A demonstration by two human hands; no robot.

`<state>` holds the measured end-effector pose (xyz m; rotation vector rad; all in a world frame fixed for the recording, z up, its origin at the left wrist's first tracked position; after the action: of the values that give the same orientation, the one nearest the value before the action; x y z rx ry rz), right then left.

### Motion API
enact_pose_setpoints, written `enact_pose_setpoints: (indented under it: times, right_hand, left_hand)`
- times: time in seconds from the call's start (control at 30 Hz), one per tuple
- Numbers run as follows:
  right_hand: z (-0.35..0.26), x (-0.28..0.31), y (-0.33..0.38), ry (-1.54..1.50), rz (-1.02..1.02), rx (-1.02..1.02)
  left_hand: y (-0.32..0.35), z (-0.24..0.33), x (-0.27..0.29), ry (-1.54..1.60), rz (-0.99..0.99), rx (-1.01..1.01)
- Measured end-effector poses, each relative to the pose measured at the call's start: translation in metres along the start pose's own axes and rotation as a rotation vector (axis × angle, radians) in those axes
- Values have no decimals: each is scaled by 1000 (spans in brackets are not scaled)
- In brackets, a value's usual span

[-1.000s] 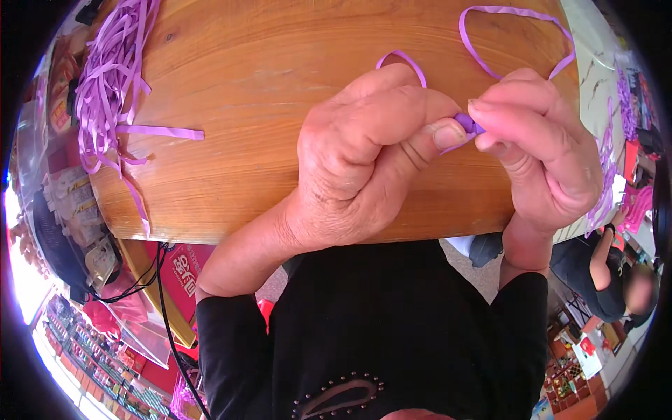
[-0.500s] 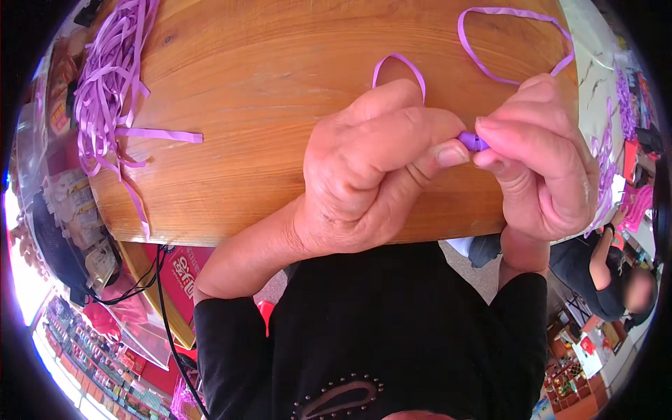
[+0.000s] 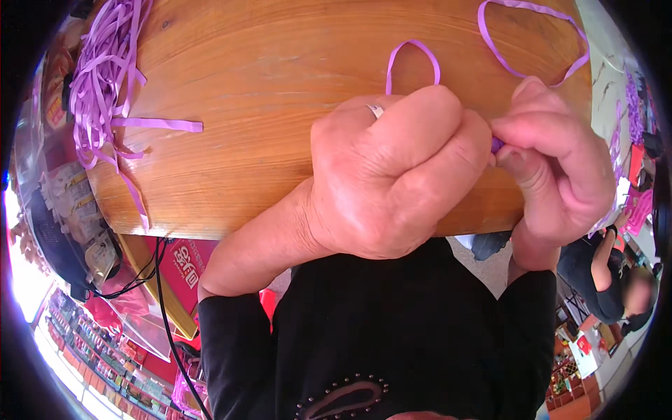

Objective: Tying purple ribbons onto small plastic components at a wooden workbench.

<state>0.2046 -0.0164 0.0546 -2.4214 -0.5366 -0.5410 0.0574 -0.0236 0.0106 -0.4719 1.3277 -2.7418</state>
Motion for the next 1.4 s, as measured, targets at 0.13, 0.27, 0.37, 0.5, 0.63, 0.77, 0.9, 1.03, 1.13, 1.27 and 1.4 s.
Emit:
enact_pose_setpoints:
  times: [0.13,0.27,0.37,0.5,0.63,0.77,0.9,1.03,1.13,1.27,1.4]
  right_hand:
    - [7,-4,4,-137,56,-62]
    - [13,-2,2,-96,117,-182]
    - [13,-2,-4,20,77,-93]
    - [4,-3,-7,228,42,74]
    - [1,0,-7,230,29,42]
    - [1,2,-3,139,152,-25]
    - [5,6,-6,151,59,151]
    - [3,5,-6,138,44,99]
    - [8,6,-3,77,133,-50]
    - [8,7,-5,100,48,161]
    - [-2,12,-9,270,-49,215]
  left_hand:
    - [-9,1,6,13,-96,38]
    - [-16,-8,1,151,-230,327]
    - [-9,-15,1,269,-161,464]
    - [-8,-12,-2,298,-156,454]
    - [-10,-15,-3,342,-170,481]
    - [-9,-16,-3,392,-222,548]
    - [-11,-13,-4,404,-239,578]
    - [-11,-13,-3,401,-254,598]
    - [-13,-12,-2,389,-268,574]
    - [-15,-9,2,288,-289,469]
    - [-17,-3,3,155,-338,457]
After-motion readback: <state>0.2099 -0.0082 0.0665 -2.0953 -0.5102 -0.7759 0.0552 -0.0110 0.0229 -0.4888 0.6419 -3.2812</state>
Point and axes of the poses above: each hand's wrist, its own y-axis away from the middle knuckle, its own x-axis out of the back of the hand, z = x × y, the point moved 4 cm from there along -y, towards the middle knuckle, and after that the axes turned 7 degrees about x, right-handed, at the moved point
